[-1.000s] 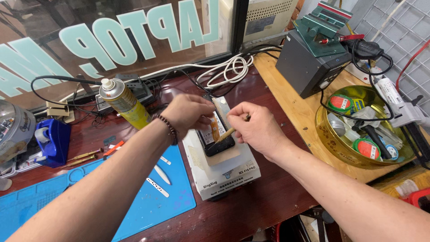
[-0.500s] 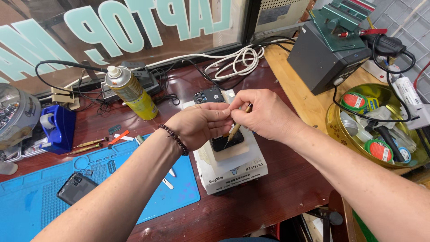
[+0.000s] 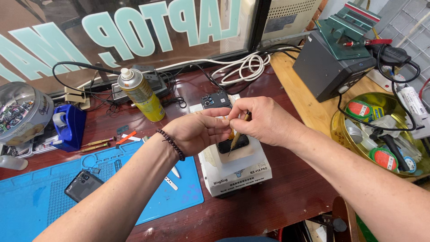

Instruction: The person uses a screwdriver to remove screws from the back of a disassembled smartphone. They then use a plastic pry tool to lift and separate the back cover from the phone body.

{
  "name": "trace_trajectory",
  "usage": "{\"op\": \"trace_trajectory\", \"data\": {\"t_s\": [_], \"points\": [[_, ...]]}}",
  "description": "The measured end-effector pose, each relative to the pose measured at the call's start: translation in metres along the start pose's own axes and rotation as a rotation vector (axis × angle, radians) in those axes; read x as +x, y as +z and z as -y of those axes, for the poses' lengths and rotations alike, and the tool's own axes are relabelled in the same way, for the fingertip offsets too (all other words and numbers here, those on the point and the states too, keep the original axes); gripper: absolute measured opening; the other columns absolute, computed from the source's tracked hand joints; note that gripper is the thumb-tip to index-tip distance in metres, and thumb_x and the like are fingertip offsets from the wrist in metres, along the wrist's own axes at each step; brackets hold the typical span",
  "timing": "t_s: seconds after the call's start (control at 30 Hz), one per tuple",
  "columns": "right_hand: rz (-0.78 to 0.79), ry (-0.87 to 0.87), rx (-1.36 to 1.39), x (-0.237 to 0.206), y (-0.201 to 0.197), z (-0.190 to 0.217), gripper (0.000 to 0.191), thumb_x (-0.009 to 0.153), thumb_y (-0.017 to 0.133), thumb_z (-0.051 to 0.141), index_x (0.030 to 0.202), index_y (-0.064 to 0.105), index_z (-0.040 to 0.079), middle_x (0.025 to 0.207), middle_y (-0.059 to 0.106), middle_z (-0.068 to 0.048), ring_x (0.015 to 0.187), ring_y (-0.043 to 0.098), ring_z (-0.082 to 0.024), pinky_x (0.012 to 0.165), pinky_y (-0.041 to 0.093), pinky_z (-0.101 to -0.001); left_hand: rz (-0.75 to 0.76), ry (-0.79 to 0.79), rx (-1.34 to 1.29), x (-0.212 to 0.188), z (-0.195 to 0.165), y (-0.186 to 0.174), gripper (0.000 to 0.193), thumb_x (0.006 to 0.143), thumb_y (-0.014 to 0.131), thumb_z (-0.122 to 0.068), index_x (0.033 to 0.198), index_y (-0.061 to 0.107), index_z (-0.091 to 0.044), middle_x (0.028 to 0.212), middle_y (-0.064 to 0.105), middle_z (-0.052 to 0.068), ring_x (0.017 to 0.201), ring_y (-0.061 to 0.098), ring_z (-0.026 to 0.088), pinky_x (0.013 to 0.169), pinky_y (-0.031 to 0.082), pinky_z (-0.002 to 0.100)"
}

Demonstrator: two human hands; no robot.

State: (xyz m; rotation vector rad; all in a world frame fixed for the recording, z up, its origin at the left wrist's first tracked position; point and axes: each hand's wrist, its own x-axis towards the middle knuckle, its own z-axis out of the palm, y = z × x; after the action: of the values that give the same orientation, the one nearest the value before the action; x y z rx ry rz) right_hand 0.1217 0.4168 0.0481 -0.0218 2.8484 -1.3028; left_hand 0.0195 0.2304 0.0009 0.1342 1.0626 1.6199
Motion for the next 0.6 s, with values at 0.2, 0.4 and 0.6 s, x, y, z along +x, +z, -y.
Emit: {"op": "trace_trajectory", "data": {"t_s": [0.2,0.4,0.6], "points": [[0.063,0.051,0.054,0.001,-0.001,0.007,0.015,0.086,0.071,0.019,0.094,0.075,0.007,0.069,0.068,-0.003,0.06,0.065,-0.013,0.055,0.053,-0.03,0.009,0.046,-0.086,-0.002,0.001,-0.003,0.046,0.09,0.062,-0.002,0.136,0.061,-0.005,0.107,0.071,0.005,0.087,0.068,0.014,0.084,0.058,0.03],[-0.148,0.117,0.505,0.005,-0.028,0.009,0.026,0.09,0.064,0.007,0.115,0.065,0.001,0.083,0.066,-0.007,0.067,0.071,-0.017,0.056,0.061,-0.0339,-0.059,0.188,-0.277,0.002,0.0,-0.009,0.052,0.092,0.06,0.0,0.143,0.053,-0.007,0.095,0.065,0.006,0.086,0.066,0.018,0.083,0.058,0.034],[-0.321,0.07,0.785,0.006,-0.037,0.013,0.03,0.092,0.061,0.002,0.121,0.056,-0.003,0.094,0.067,-0.012,0.078,0.073,-0.021,0.069,0.065,-0.0331,0.101,0.305,-0.339,0.001,0.005,-0.008,0.044,0.1,0.058,-0.005,0.142,0.048,-0.008,0.096,0.064,0.005,0.09,0.065,0.018,0.086,0.057,0.034]]}}
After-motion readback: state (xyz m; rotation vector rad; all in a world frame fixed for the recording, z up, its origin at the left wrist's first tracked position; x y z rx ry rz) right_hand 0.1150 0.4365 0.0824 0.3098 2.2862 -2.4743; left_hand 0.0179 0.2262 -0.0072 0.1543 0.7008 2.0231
